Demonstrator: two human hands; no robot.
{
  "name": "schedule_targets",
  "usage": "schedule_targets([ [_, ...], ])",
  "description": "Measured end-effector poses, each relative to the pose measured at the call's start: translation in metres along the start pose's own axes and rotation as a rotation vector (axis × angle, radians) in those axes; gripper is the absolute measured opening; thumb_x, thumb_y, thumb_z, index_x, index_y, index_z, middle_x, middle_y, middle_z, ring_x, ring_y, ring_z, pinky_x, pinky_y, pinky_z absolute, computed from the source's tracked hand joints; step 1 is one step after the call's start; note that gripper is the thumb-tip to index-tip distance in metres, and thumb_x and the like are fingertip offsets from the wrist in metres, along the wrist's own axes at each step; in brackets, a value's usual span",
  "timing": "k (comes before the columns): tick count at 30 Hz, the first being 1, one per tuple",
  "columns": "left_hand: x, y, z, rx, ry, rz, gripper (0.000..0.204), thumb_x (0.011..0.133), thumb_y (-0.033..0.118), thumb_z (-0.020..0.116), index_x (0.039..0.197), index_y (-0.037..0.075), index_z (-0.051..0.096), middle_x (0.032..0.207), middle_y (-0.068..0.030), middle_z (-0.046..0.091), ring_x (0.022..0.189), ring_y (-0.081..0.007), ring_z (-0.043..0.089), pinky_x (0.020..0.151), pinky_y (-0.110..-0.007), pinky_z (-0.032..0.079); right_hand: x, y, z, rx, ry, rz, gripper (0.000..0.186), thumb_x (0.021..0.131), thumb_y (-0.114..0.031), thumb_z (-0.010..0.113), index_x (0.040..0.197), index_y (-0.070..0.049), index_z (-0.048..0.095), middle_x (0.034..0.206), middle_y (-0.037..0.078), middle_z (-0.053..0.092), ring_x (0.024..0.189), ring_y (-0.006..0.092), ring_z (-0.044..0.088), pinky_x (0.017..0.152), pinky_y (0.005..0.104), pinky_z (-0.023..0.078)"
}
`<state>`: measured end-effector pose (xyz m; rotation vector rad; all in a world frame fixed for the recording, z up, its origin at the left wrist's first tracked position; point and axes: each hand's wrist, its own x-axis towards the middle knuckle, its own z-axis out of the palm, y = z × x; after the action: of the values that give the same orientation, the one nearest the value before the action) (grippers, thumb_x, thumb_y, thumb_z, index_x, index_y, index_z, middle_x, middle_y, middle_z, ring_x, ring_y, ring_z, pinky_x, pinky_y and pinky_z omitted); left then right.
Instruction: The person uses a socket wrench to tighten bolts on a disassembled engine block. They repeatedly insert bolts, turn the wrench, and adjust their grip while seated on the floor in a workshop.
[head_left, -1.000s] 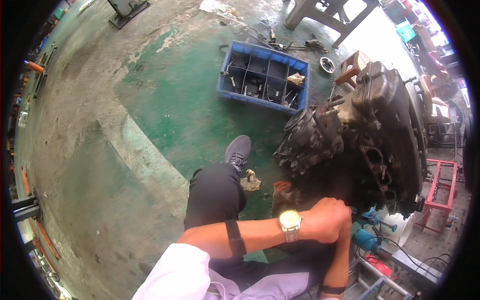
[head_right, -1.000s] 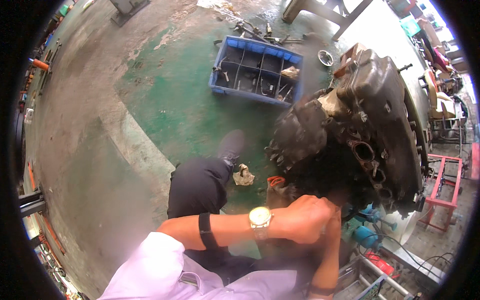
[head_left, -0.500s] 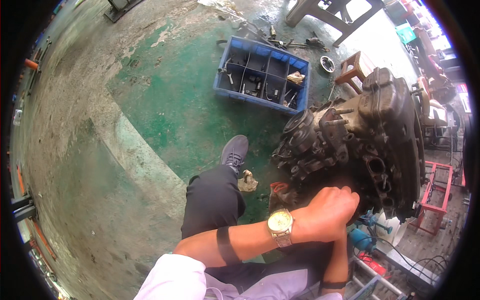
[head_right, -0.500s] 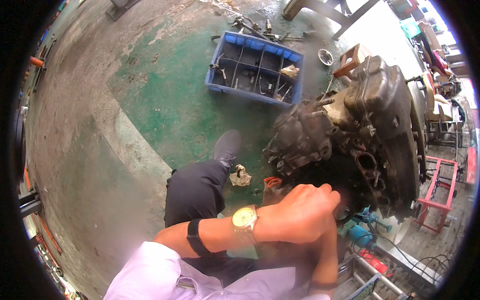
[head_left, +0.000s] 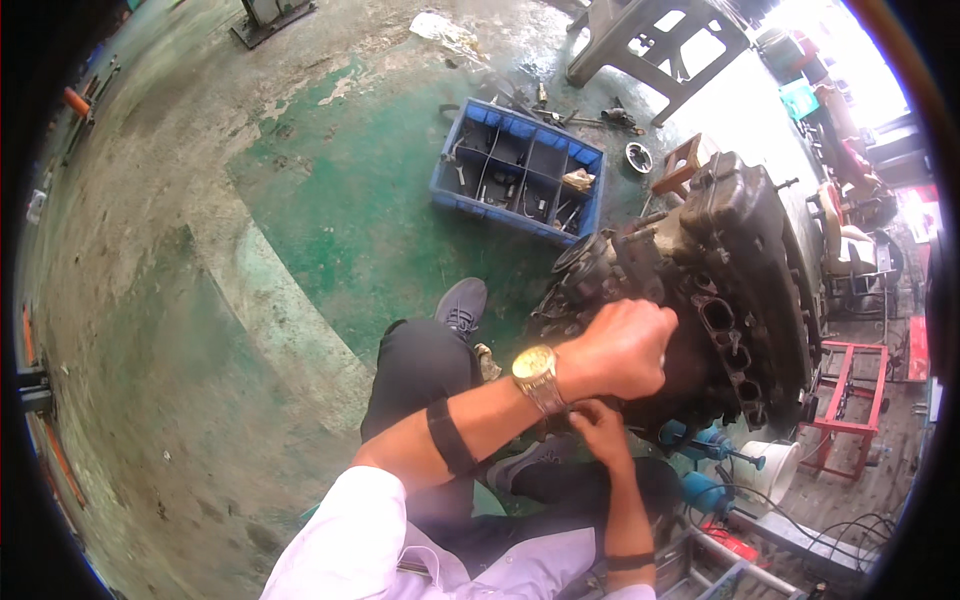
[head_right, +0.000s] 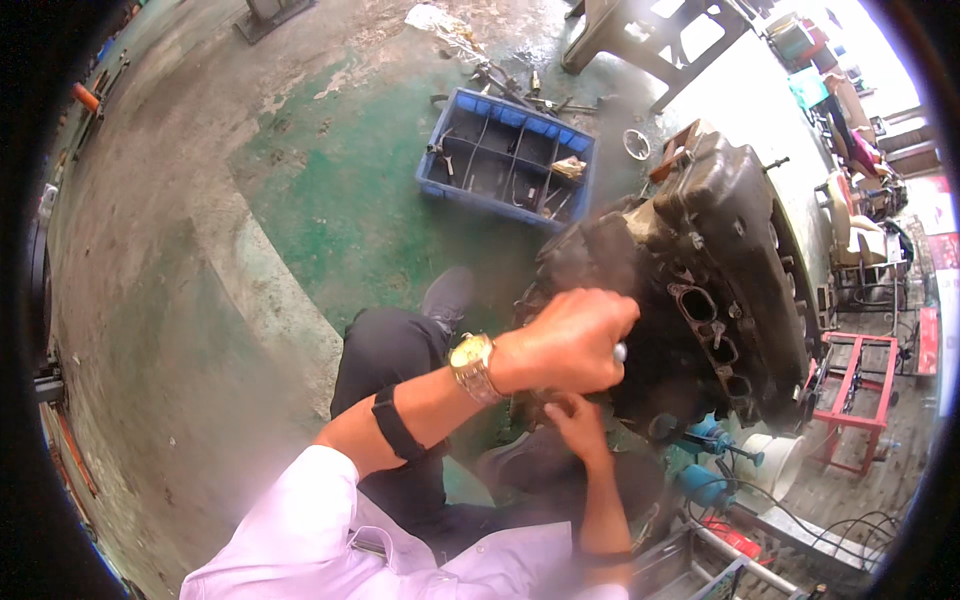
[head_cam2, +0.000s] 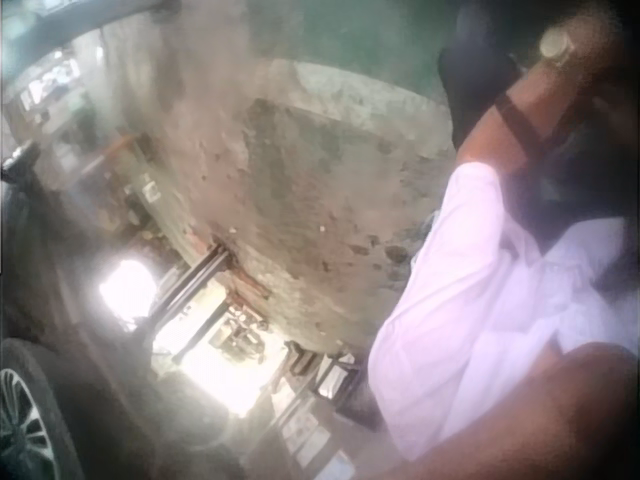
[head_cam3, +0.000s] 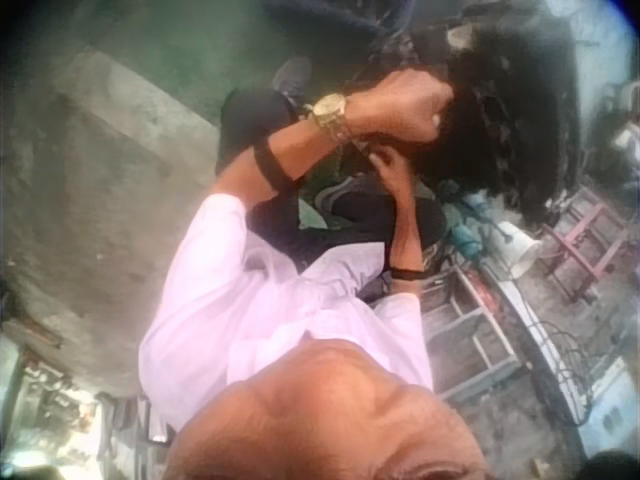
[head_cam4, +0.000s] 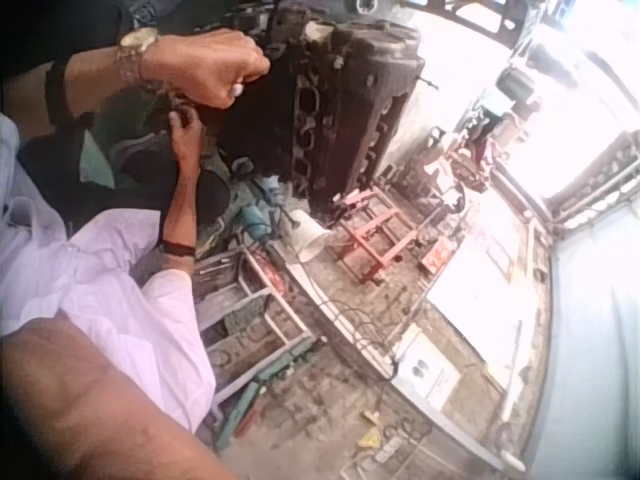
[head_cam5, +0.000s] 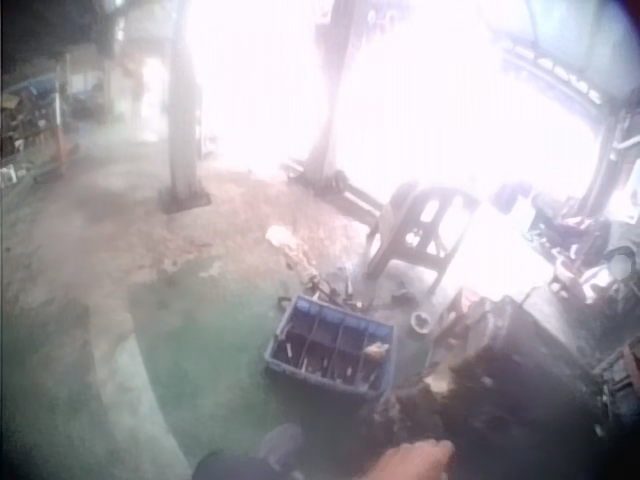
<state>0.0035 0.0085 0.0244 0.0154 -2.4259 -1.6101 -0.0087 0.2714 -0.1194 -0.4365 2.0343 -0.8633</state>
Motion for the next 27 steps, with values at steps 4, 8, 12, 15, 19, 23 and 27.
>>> schedule_targets([
  [4, 0.000, -0.007, -0.010, 0.072, -0.009, -0.067, 0.016, 0.068, 0.011, 0.065, 0.080, 0.001, 0.061, 0.079, -0.0220, 0.066, 0.082, -0.0444, 0.063, 0.070, -0.052, 0.049, -0.027, 0.011, 0.051, 0.150, 0.119, -0.032, 0.022, 0.093, -0.010, 0.071, 0.111, 0.003, 0.069, 0.093, 0.005, 0.071, 0.085, 0.0117, 0.065, 0.078, 0.0285, 0.054],
  [8, 0.001, -0.013, -0.014, 0.083, 0.038, 0.009, 0.021, 0.067, 0.014, 0.070, 0.081, -0.001, 0.064, 0.078, -0.0210, 0.067, 0.071, -0.0387, 0.065, 0.065, -0.044, 0.052, -0.051, 0.021, 0.090, 0.194, 0.138, -0.017, 0.023, 0.092, -0.011, 0.072, 0.110, 0.002, 0.070, 0.094, 0.006, 0.073, 0.084, 0.0114, 0.067, 0.078, 0.0283, 0.054],
  [12, 0.003, -0.015, -0.013, -0.068, -0.087, -0.359, 0.032, 0.065, 0.016, 0.077, 0.090, -0.003, 0.067, 0.075, -0.0134, 0.067, 0.072, -0.0211, 0.067, 0.065, -0.037, 0.053, -0.056, 0.026, 0.103, -0.072, 0.162, -0.034, 0.032, 0.087, -0.028, 0.075, 0.109, -0.004, 0.073, 0.098, 0.018, 0.075, 0.092, 0.0329, 0.073, 0.083, 0.0420, 0.056],
  [15, 0.003, -0.005, -0.020, 0.019, 0.007, -0.350, 0.033, 0.066, 0.014, 0.080, 0.090, -0.003, 0.066, 0.070, -0.0047, 0.062, 0.061, -0.0120, 0.060, 0.053, -0.031, 0.049, -0.041, 0.025, 0.099, 0.014, 0.219, -0.049, 0.034, 0.086, -0.030, 0.074, 0.107, -0.003, 0.073, 0.098, 0.019, 0.074, 0.094, 0.0344, 0.072, 0.083, 0.0431, 0.056],
  [19, -0.001, 0.021, -0.062, 0.160, 0.031, -0.373, 0.028, 0.071, 0.014, 0.081, 0.089, 0.000, 0.066, 0.074, -0.0043, 0.063, 0.058, -0.0094, 0.058, 0.046, -0.025, 0.045, -0.021, 0.028, 0.106, -0.011, 0.246, -0.091, 0.035, 0.085, -0.034, 0.073, 0.104, -0.004, 0.074, 0.100, 0.018, 0.075, 0.096, 0.0339, 0.072, 0.086, 0.0430, 0.056],
  [23, 0.012, 0.030, -0.088, 0.054, 0.153, -0.339, 0.024, 0.076, 0.012, 0.080, 0.090, 0.000, 0.064, 0.075, -0.0038, 0.064, 0.060, -0.0082, 0.059, 0.047, -0.023, 0.047, -0.009, 0.037, 0.113, -0.102, 0.141, -0.030, 0.035, 0.084, -0.035, 0.073, 0.103, -0.006, 0.075, 0.100, 0.017, 0.075, 0.096, 0.0342, 0.072, 0.086, 0.0425, 0.056],
  [27, -0.001, -0.009, -0.110, -0.057, 0.363, -0.389, 0.024, 0.077, 0.009, 0.079, 0.091, -0.002, 0.062, 0.077, -0.0046, 0.064, 0.060, -0.0092, 0.059, 0.050, -0.024, 0.049, 0.003, 0.047, 0.130, -0.114, 0.036, 0.042, 0.034, 0.083, -0.036, 0.074, 0.100, -0.007, 0.075, 0.100, 0.017, 0.075, 0.097, 0.0334, 0.071, 0.085, 0.0433, 0.055],
])
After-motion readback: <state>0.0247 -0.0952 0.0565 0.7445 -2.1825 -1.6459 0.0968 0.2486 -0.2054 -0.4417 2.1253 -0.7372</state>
